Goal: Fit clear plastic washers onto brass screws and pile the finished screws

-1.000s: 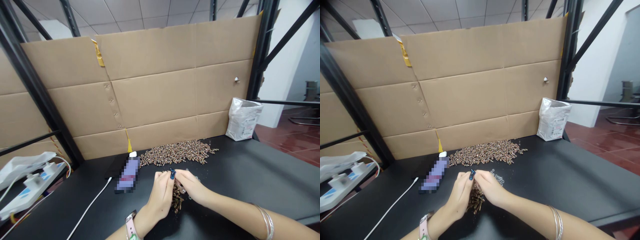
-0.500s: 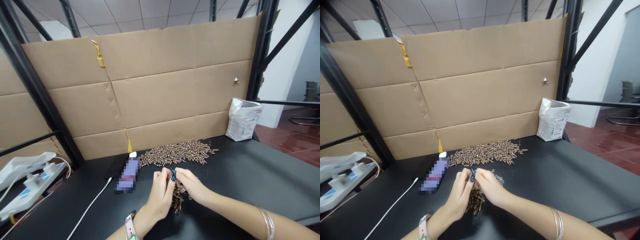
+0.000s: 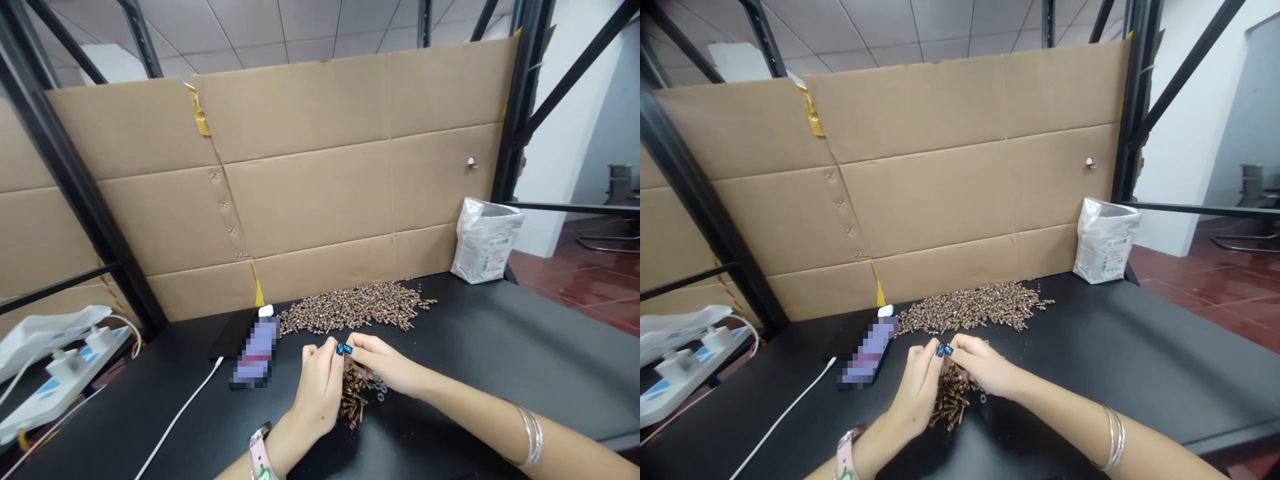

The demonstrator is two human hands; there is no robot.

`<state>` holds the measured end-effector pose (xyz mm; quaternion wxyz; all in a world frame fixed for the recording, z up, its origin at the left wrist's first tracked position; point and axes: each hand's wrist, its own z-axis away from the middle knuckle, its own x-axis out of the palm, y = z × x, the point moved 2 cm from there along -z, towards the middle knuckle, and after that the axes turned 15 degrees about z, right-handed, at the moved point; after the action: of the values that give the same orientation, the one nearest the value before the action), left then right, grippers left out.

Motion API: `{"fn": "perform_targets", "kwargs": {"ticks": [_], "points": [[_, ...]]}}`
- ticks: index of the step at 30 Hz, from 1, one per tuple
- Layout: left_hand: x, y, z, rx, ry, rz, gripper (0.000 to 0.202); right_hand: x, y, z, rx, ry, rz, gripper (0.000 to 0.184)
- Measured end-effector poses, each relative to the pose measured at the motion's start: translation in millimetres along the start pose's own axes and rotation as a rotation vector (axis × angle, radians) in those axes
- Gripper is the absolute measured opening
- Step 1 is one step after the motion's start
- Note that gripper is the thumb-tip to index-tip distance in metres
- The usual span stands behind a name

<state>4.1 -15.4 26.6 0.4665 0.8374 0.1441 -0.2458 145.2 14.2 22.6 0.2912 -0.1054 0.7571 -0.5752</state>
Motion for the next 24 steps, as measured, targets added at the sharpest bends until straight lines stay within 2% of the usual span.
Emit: {"fn": "perform_targets", "kwargs": {"ticks": [4, 7, 9, 13, 15, 18, 24], "points": [[-0.8, -1.4, 0.0, 0.010, 0.027, -0.007, 0.035, 4.4, 1.7, -0.9, 0.001, -0.028, -0.156, 0.034], [-3.9, -4.7, -2.1, 0.005, 0.074, -0.008, 0.036, 0.1, -0.6, -1.5, -0.004, -0.004, -0.200, 0.030], [-6.2, -7.4, -4.3, -0.011, 0.096, -0.053, 0.034, -9.0, -4.8, -1.1, -0.050, 0.019, -0.059, 0.023], [-7.3, -12.5, -7.8, -0.070, 0.058, -0.184, 0.027, -35.2, -11.3, 2.1, -0.199, 0.016, 0.540, 0.002], [-5.9, -15.0, -8.2, -0.097, 0.017, -0.230, 0.024, -48.2, -7.7, 2.6, -0.208, -0.016, 0.731, 0.010], [-3.9, -18.9, -7.5, -0.120, -0.003, -0.278, 0.021, -64.5, 4.6, -0.7, -0.181, -0.017, 0.872, 0.020], [-2.6, -20.5, -6.1, -0.117, 0.029, -0.301, 0.017, -81.7, 29.0, -14.1, -0.207, 0.309, 1.098, 0.015]]}}
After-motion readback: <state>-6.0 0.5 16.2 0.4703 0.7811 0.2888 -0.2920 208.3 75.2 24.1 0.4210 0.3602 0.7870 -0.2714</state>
